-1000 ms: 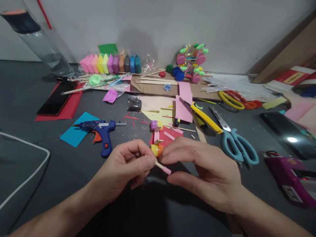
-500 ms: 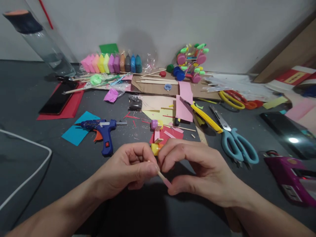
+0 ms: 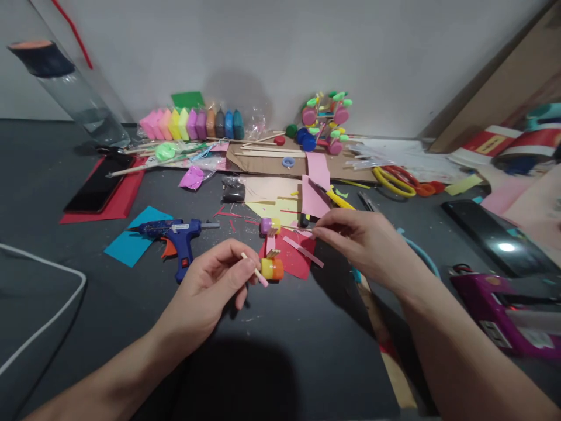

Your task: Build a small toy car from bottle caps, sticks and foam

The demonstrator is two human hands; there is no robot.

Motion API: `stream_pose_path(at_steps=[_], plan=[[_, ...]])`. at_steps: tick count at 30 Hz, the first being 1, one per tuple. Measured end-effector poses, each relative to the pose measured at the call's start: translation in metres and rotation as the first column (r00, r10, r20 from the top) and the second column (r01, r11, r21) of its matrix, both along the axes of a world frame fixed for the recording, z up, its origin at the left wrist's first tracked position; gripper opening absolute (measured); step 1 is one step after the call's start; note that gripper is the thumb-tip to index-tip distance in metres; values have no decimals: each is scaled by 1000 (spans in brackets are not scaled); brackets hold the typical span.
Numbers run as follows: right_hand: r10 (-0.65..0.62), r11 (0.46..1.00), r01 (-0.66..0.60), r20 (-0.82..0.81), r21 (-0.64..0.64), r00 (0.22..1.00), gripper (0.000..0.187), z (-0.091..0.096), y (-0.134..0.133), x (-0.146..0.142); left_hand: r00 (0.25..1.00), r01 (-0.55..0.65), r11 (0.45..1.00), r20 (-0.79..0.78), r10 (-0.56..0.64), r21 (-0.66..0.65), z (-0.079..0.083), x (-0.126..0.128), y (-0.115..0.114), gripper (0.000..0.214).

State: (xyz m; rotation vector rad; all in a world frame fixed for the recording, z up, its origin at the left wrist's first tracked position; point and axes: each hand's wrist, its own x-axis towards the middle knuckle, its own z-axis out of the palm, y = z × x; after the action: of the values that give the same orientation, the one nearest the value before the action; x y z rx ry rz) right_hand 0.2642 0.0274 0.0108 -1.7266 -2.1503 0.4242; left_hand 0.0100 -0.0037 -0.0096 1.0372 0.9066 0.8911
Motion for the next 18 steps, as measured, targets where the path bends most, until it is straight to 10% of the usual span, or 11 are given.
stream_pose_path(at_steps=[18], plan=[[91,988,-28,419,-155,903,19,-23,-6,-25,983,81,990,-176,-59,115,9,3,-7,20]])
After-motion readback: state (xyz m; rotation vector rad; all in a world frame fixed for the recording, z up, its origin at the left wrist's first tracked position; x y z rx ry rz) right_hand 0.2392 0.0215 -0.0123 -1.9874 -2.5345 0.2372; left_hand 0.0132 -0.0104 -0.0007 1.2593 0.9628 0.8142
